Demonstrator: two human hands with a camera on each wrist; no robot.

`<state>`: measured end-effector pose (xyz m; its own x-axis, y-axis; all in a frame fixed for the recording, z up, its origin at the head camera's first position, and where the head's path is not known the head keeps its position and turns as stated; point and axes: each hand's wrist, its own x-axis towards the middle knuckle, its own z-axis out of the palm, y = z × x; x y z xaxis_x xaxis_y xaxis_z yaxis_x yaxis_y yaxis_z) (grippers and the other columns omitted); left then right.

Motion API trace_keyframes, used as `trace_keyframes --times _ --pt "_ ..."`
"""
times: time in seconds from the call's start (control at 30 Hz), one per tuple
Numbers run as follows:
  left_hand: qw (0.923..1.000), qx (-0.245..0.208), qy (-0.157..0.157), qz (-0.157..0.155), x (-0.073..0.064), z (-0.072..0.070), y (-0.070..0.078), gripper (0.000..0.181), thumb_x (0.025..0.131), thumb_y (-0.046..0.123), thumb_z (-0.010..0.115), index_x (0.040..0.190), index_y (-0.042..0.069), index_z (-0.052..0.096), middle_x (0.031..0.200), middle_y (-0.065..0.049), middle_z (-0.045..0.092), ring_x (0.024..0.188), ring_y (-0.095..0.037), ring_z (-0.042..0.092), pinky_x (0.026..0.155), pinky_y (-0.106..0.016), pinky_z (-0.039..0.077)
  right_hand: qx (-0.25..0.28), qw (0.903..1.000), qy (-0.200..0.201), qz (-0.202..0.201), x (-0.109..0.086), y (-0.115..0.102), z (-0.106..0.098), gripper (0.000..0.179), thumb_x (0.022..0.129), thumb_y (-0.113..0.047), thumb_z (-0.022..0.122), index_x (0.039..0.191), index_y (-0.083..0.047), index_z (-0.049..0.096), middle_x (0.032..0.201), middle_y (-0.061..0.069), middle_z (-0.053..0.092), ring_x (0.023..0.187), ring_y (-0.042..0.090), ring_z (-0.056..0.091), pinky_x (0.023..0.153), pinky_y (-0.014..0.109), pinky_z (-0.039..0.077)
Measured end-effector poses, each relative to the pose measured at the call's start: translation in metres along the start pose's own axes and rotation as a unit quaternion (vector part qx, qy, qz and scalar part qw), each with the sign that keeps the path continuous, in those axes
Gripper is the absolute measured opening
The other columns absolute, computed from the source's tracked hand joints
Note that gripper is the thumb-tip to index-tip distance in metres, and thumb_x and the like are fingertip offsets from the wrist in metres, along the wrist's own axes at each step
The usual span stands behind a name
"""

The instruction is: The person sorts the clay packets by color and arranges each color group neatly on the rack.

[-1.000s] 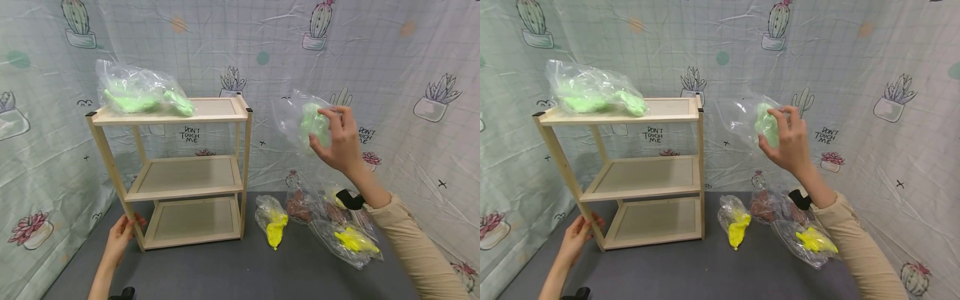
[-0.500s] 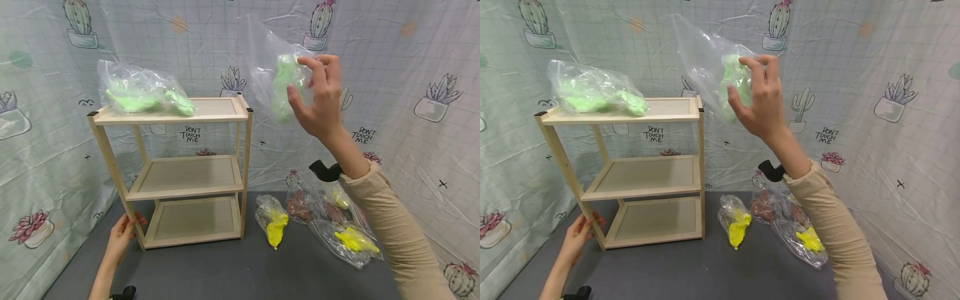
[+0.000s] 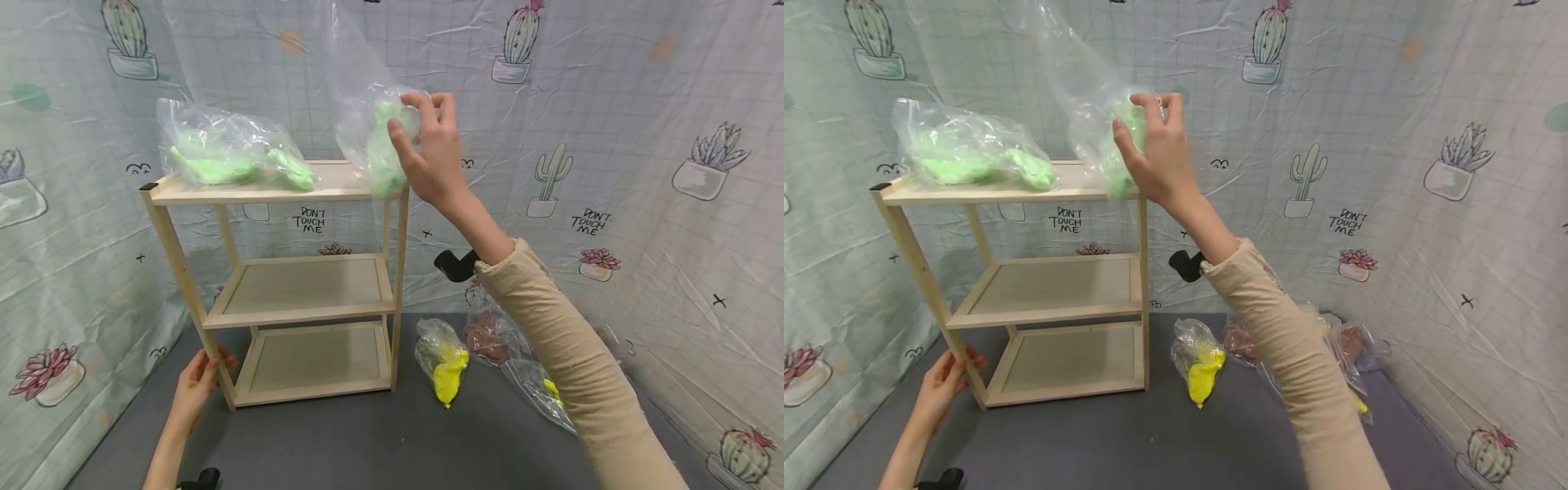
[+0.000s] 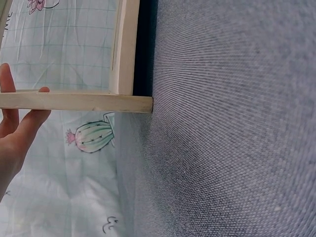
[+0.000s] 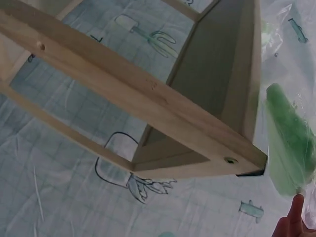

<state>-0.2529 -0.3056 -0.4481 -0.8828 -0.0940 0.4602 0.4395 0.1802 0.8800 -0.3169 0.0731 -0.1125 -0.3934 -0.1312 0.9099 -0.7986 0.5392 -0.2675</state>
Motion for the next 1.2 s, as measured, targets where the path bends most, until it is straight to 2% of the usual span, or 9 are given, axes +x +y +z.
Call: trace_keyframes --times 0.17,0.37,0.47,0.57,0.77,0.9,1.0,1.1,1.2 --pt "1.0000 0.000 -0.001 0.002 -0.002 -0.001 -0.002 0.021 0.096 0.011 0.035 0.110 0.004 0.048 0.093 0.016 0.063 0.086 0.004 0.060 0.065 -0.018 0.045 -0.016 0.9980 -0.035 0.051 0.001 0.001 0.020 0.037 0.092 -0.028 0.040 0.122 -0.008 0.048 0.116 0.013 0.035 0.068 0.017 0.047 0.066 0.022 0.039" --pt "0.9999 -0.011 0.000 0.002 -0.002 0.001 -0.002 0.023 0.095 0.010 0.034 0.110 -0.003 0.044 0.093 0.015 0.062 0.086 0.004 0.060 0.065 -0.018 0.046 -0.112 0.9914 -0.053 0.043 -0.001 0.000 0.031 0.038 0.092 -0.035 0.037 0.123 -0.016 0.046 0.117 0.013 0.033 0.078 0.021 0.045 0.077 0.033 0.035" --pt "0.9999 -0.010 0.003 0.000 -0.002 0.001 -0.002 0.023 0.095 0.010 0.035 0.110 -0.005 0.044 0.092 0.016 0.062 0.085 0.004 0.060 0.065 -0.019 0.046 -0.166 0.9852 -0.042 0.013 -0.004 0.001 0.034 0.038 0.091 -0.036 0.037 0.122 -0.016 0.047 0.122 0.014 0.033 0.098 0.025 0.041 0.083 0.037 0.030" --pt "1.0000 0.002 0.006 -0.003 -0.001 0.001 -0.001 0.021 0.095 0.011 0.035 0.109 -0.001 0.047 0.091 0.017 0.062 0.085 0.004 0.060 0.064 -0.019 0.045 -0.212 0.9761 -0.024 -0.042 -0.009 0.005 0.035 0.037 0.091 -0.034 0.037 0.118 -0.013 0.052 0.125 0.014 0.033 0.109 0.027 0.033 0.083 0.039 0.027" --pt "0.9999 0.008 0.007 0.004 0.000 0.001 -0.001 0.019 0.095 0.011 0.035 0.106 0.014 0.051 0.092 0.016 0.062 0.086 0.004 0.059 0.064 -0.019 0.045 -0.253 0.9562 -0.026 -0.144 -0.026 0.014 0.036 0.034 0.093 -0.025 0.035 0.118 -0.007 0.052 0.105 0.009 0.051 0.099 0.026 0.044 0.082 0.043 0.027" --pt "0.9996 -0.021 -0.001 0.019 -0.001 0.002 -0.002 0.021 0.095 0.008 0.034 0.107 0.013 0.051 0.093 0.013 0.062 0.087 0.003 0.060 0.066 -0.018 0.047 -0.241 0.9544 -0.049 -0.169 -0.040 0.018 0.035 0.038 0.094 -0.025 0.035 0.126 -0.007 0.043 0.104 0.008 0.057 0.099 0.025 0.049 0.087 0.046 0.025" --pt "0.9992 -0.033 -0.004 0.024 -0.001 0.002 -0.002 0.022 0.095 0.008 0.033 0.108 0.012 0.050 0.093 0.012 0.062 0.088 0.002 0.060 0.067 -0.018 0.047 -0.234 0.9545 -0.060 -0.174 -0.049 0.024 0.034 0.044 0.092 -0.029 0.039 0.130 -0.008 0.036 0.112 0.007 0.057 0.108 0.026 0.044 0.091 0.049 0.020" --pt "0.9992 -0.032 -0.004 0.024 -0.002 0.001 -0.002 0.021 0.096 0.009 0.033 0.108 0.012 0.050 0.094 0.013 0.062 0.088 0.003 0.060 0.067 -0.017 0.046 -0.243 0.9520 -0.055 -0.178 -0.057 0.028 0.035 0.049 0.091 -0.034 0.042 0.133 -0.010 0.034 0.125 0.006 0.050 0.112 0.027 0.036 0.092 0.051 0.017" --pt "0.9993 -0.029 -0.006 0.023 -0.002 0.001 -0.003 0.021 0.096 0.009 0.033 0.108 0.012 0.050 0.094 0.013 0.062 0.088 0.003 0.059 0.067 -0.017 0.046 -0.256 0.9483 -0.039 -0.183 -0.061 0.029 0.038 0.049 0.091 -0.035 0.042 0.134 -0.012 0.035 0.129 0.008 0.042 0.109 0.026 0.034 0.089 0.051 0.017"
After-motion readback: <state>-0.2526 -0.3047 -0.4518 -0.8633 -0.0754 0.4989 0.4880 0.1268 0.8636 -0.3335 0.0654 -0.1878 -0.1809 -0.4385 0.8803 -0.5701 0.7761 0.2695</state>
